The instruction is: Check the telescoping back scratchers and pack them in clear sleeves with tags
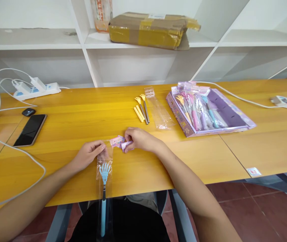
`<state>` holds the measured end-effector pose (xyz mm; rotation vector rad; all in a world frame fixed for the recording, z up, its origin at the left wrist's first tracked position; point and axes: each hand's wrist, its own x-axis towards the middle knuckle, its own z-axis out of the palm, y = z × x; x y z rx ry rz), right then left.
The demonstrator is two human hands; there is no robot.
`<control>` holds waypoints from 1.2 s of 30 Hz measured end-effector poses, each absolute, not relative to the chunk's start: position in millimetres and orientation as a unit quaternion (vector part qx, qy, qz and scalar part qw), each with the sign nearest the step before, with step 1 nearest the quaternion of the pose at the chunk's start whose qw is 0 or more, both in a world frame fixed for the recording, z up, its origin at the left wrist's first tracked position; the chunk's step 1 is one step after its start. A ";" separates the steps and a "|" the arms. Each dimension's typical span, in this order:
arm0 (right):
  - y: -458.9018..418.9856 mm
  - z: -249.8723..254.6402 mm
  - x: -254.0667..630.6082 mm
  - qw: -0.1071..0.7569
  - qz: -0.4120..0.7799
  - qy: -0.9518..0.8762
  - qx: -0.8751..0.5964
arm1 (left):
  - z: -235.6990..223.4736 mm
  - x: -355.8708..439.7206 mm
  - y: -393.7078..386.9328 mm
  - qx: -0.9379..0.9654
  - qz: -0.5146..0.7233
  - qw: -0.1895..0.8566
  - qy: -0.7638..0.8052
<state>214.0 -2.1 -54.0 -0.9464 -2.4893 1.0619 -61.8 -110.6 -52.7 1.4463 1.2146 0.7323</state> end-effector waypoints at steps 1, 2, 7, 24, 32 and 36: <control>-2.4 -53.8 214.4 0.134 0.390 -0.850 -0.328 | -51.3 -61.0 -110.7 0.607 0.307 0.529 0.507; -3.2 -53.0 214.8 0.136 0.418 -0.837 -0.325 | -50.0 -60.2 -110.8 0.609 0.307 0.528 0.506; -14.9 -39.6 211.3 0.244 0.582 -0.714 -0.304 | -49.6 -57.8 -110.2 0.615 0.301 0.520 0.512; -37.7 -41.3 187.0 0.329 0.577 -0.698 -0.267 | -54.3 -56.0 -112.0 0.587 0.288 0.572 0.496; -36.7 -49.1 182.5 0.313 0.531 -0.737 -0.278 | -57.3 -56.2 -113.7 0.588 0.280 0.575 0.495; -34.6 -46.5 185.2 0.319 0.522 -0.749 -0.253 | -55.9 -55.6 -113.4 0.592 0.282 0.571 0.494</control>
